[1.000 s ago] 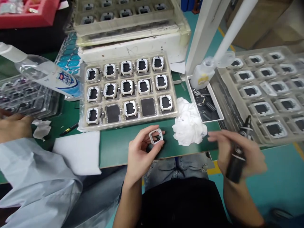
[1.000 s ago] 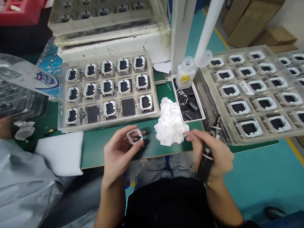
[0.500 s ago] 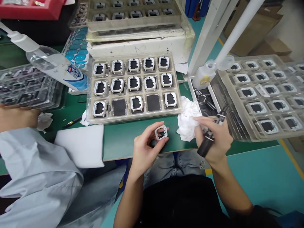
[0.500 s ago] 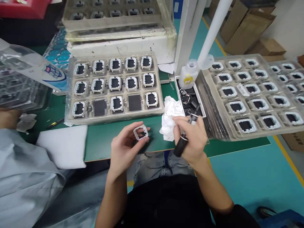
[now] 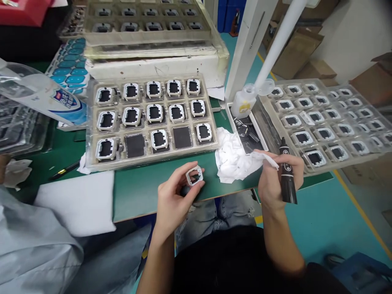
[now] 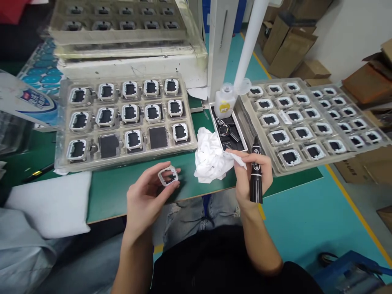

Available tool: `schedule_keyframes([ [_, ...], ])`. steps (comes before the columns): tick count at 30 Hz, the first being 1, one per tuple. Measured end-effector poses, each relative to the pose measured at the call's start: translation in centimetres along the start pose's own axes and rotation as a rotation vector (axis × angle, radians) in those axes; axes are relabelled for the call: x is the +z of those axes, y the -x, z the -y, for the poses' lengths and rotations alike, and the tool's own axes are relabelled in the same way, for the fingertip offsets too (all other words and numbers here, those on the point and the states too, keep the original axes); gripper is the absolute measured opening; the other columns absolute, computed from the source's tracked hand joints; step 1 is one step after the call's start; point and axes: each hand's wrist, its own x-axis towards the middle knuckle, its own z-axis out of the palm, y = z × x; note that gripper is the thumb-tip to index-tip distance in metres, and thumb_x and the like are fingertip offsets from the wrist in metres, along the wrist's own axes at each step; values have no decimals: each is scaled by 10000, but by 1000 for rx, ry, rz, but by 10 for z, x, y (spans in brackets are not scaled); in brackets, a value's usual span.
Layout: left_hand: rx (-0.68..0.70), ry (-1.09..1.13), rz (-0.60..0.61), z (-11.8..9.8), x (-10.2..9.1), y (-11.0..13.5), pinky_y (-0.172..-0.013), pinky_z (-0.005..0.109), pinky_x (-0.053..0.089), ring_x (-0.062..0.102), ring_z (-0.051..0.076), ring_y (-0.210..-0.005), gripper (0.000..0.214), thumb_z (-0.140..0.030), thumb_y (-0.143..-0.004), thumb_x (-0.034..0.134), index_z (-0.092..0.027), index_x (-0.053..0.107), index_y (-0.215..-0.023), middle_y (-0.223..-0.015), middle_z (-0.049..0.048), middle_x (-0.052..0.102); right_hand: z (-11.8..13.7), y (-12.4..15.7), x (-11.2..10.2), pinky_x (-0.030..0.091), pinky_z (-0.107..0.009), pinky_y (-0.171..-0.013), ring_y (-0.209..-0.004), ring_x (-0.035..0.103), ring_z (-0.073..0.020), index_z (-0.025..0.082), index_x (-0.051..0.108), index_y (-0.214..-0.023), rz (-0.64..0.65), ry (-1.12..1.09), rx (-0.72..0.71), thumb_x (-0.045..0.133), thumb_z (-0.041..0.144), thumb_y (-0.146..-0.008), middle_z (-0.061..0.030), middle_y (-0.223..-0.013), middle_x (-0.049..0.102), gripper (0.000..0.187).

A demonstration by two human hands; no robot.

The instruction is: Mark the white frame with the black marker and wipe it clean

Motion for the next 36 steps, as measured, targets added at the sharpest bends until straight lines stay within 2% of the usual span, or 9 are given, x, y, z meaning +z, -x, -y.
schedule_keyframes([
  [6, 11, 12, 0, 1, 0, 0, -1019, 345, 712, 880, 290, -1191, 445, -303, -1016, 902, -268, 793, -1446, -1222, 82, 903, -2, 1, -1, 660, -419, -844, -904, 801, -241, 267, 690, -1166, 83, 14, 25, 877, 257, -935, -23, -991, 805, 297],
  [11, -19, 116, -49, -8, 7, -1, -979, 331, 742, 881, 301, -1211, 429, -303, -988, 934, -252, 807, -1394, -1179, 79, 897, 5, 6, -3, 653, -396, -869, -968, 798, -238, 267, 764, -1153, 137, 63, 47, 889, 242, -950, -35, -1050, 801, 240],
  [16, -149, 397, -38, -28, 51, 8, -778, 311, 784, 914, 245, -900, 538, -336, -981, 949, -239, 726, -1461, -1240, 97, 878, 17, 9, 0, 625, -324, -815, -935, 774, -196, 255, 808, -1076, 159, 165, 48, 879, 244, -992, -18, -1013, 800, 110],
  [19, -155, 481, -60, -33, 87, 13, -790, 315, 794, 919, 259, -961, 537, -355, -1004, 931, -246, 709, -1482, -1268, 97, 873, 25, 10, 1, 658, -323, -813, -947, 808, -205, 263, 808, -1082, 176, 150, 114, 863, 276, -1023, -29, -1029, 828, 81],
  [22, -69, 463, -138, -31, 114, 14, -929, 328, 782, 905, 255, -1080, 468, -309, -1052, 881, -245, 718, -1486, -1251, 89, 880, 32, 13, -1, 699, -374, -884, -1017, 844, -241, 270, 782, -1079, 175, 108, 208, 864, 317, -1037, -55, -1101, 862, 104],
  [25, -19, 416, -172, -27, 126, 13, -1009, 305, 747, 885, 244, -1167, 427, -270, -1085, 842, -245, 719, -1493, -1241, 86, 884, 33, 15, -5, 706, -420, -974, -1140, 859, -277, 268, 722, -1051, 190, 2, 292, 871, 322, -1037, -73, -1198, 881, 159],
  [29, 49, 346, -181, -22, 133, 12, -989, 282, 739, 885, 238, -1173, 410, -263, -1094, 828, -234, 720, -1489, -1250, 91, 880, 31, 17, -10, 703, -402, -971, -1169, 861, -273, 264, 683, -1022, 189, -40, 328, 864, 333, -1047, -77, -1245, 884, 195],
  [32, 87, 308, -193, -17, 138, 13, -990, 283, 743, 886, 232, -1173, 422, -256, -1084, 838, -241, 724, -1490, -1260, 83, 876, 30, 15, -13, 697, -389, -973, -1124, 860, -252, 264, 672, -981, 158, -28, 323, 841, 351, -1064, -61, -1217, 885, 207],
  [36, 108, 250, -207, -14, 145, 14, -985, 287, 747, 888, 234, -1172, 436, -260, -1081, 843, -230, 723, -1499, -1276, 93, 878, 32, 11, -15, 686, -346, -864, -983, 850, -219, 265, 678, -938, 134, -26, 328, 827, 370, -1066, -36, -1094, 880, 223],
])
